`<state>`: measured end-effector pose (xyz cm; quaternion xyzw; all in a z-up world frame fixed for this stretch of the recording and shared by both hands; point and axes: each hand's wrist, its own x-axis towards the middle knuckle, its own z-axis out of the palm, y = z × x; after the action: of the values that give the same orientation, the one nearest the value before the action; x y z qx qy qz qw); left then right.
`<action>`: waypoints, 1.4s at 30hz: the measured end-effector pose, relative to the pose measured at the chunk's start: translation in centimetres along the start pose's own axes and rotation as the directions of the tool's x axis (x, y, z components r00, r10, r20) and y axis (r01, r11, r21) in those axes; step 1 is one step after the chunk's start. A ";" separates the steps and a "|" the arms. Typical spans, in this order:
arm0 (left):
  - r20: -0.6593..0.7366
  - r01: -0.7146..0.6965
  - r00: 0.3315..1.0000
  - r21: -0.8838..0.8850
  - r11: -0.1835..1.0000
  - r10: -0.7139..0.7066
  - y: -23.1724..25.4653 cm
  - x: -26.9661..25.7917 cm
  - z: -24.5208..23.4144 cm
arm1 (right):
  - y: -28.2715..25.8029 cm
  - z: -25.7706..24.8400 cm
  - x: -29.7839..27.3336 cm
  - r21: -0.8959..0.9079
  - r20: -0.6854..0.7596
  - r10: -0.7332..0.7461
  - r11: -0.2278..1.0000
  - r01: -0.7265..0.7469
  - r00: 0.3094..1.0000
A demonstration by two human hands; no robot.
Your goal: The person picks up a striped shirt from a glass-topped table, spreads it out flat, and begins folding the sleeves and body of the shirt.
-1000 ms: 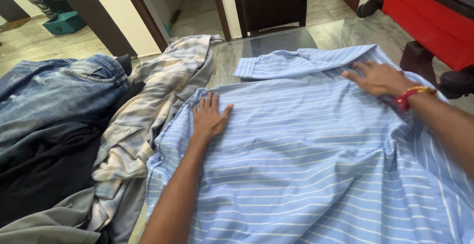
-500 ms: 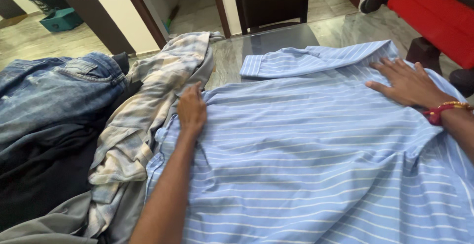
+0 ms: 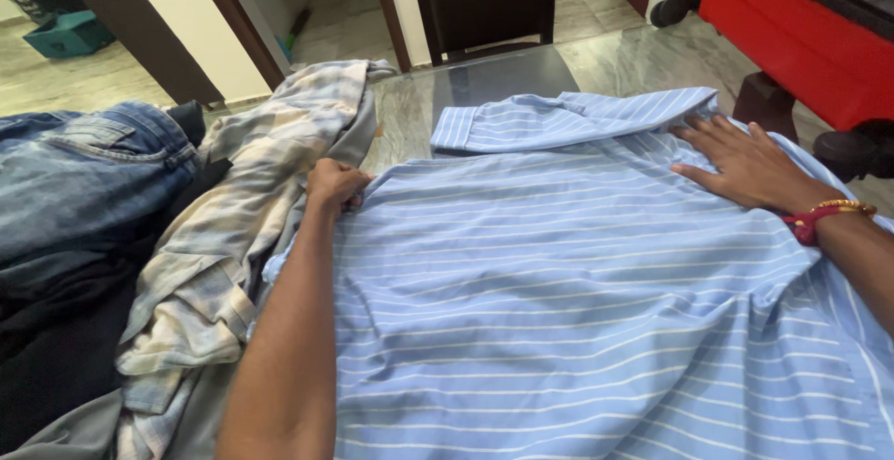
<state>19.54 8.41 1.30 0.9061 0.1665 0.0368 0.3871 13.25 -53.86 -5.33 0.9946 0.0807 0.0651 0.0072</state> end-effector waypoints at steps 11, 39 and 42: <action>-0.593 -0.162 0.786 0.080 0.984 0.178 0.1 0.8 4.8 | -2.3 -2.6 -0.5 0.085 -0.012 0.130 0.988 -0.129 0.991; 0.206 -0.523 0.847 0.487 0.700 0.489 -2.3 -2.9 4.5 | -3.4 -1.3 9.5 0.133 0.015 0.282 0.950 -0.281 0.959; 0.210 -0.528 0.844 0.490 0.693 0.494 -2.8 -2.8 4.6 | -3.8 -0.4 9.4 0.138 -0.147 0.228 0.968 -0.208 0.963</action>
<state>17.03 6.13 -3.79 0.9875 -0.1005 0.0676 0.1009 21.79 -48.55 -3.85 0.9874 -0.0254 0.1409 -0.0672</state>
